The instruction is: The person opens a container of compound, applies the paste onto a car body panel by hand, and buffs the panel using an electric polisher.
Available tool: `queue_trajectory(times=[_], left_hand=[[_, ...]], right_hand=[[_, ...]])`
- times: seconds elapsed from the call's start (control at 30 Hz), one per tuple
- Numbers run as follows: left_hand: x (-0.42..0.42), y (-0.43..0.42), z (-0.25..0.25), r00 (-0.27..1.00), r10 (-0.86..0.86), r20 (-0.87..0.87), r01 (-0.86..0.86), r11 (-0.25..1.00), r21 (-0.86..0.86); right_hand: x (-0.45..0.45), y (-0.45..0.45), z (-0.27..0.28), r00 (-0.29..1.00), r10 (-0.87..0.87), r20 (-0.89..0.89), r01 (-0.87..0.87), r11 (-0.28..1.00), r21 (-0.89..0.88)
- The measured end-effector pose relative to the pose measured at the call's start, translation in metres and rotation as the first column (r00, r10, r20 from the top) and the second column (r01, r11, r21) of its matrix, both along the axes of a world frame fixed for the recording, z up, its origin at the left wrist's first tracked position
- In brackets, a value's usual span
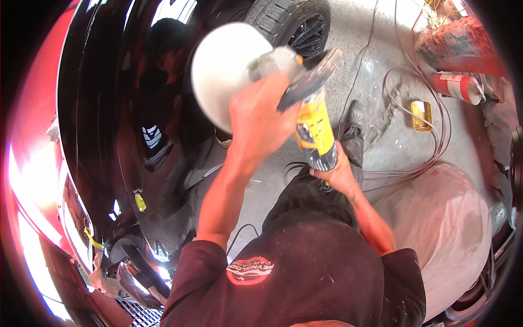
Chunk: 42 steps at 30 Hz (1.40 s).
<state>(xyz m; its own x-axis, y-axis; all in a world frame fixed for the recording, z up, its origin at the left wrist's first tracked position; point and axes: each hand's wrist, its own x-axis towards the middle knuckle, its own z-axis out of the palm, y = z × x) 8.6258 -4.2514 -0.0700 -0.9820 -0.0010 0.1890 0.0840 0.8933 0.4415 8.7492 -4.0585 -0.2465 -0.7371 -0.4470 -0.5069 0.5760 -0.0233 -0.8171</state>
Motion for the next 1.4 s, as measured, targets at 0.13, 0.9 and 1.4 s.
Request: queue_trajectory(times=[0.13,0.9,1.4], left_hand=[[0.059,-0.008,0.008,0.995,0.034,0.09,-0.03,0.999,-0.042],[-0.174,0.029,0.01,0.98,-0.081,-0.181,0.103,0.988,0.115],[-0.115,0.003,0.022,0.966,-0.013,-0.26,0.046,0.992,0.121]], right_hand=[[0.044,0.005,0.006,0.993,0.114,0.035,-0.114,0.993,0.018],[-0.16,0.024,0.019,0.99,-0.104,-0.092,0.11,0.992,0.06],[-0.132,0.024,0.05,0.977,-0.008,-0.213,0.056,0.974,0.22]])
